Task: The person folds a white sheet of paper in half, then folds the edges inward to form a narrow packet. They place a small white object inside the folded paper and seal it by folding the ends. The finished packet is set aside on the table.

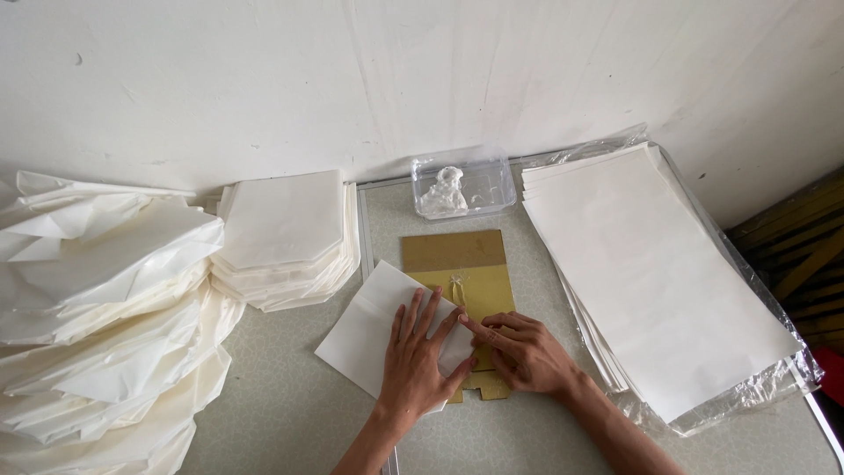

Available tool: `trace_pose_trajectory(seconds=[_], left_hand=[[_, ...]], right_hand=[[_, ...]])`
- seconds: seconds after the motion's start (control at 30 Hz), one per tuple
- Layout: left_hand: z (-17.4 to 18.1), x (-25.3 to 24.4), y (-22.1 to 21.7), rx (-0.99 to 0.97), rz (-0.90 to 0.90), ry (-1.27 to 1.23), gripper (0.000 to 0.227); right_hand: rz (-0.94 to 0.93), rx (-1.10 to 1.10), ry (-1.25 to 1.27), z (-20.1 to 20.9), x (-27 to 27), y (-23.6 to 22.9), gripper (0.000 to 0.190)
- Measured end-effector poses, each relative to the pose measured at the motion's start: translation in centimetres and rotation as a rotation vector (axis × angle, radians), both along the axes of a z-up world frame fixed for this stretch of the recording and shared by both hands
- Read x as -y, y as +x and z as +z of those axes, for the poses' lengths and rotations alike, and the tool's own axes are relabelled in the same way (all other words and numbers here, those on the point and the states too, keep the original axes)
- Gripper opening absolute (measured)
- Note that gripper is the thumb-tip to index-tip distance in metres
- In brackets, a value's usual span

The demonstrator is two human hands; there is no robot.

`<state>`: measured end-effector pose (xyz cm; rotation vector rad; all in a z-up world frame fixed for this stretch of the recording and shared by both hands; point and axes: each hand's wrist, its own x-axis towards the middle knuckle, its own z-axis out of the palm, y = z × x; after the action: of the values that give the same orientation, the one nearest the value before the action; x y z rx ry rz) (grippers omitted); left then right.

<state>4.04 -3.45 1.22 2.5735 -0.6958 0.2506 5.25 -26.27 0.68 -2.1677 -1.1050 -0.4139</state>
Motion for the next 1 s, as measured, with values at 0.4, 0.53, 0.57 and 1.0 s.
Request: trace_pose_trajectory(seconds=[0.4, 0.53, 0.57, 1.0], left_hand=[[0.8, 0.1, 0.0, -0.089, 0.028, -0.045, 0.071], [0.7, 0.0, 0.0, -0.096, 0.027, -0.036, 0.073], [0.8, 0.0, 0.0, -0.094, 0.025, -0.048, 0.070], [0.2, 0.0, 0.2, -0.095, 0.034, -0.021, 0.073]], right_hand=[[-0.105, -0.134, -0.208, 0.0, -0.4, 0.4, 0.066], [-0.090, -0.138, -0.181, -0.3, -0.1, 0.4, 0.074], [-0.087, -0.167, -0.152, -0.1, 0.0, 0.5, 0.072], [-0.118, -0.103, -0.103, -0.5, -0.3, 0.8, 0.068]])
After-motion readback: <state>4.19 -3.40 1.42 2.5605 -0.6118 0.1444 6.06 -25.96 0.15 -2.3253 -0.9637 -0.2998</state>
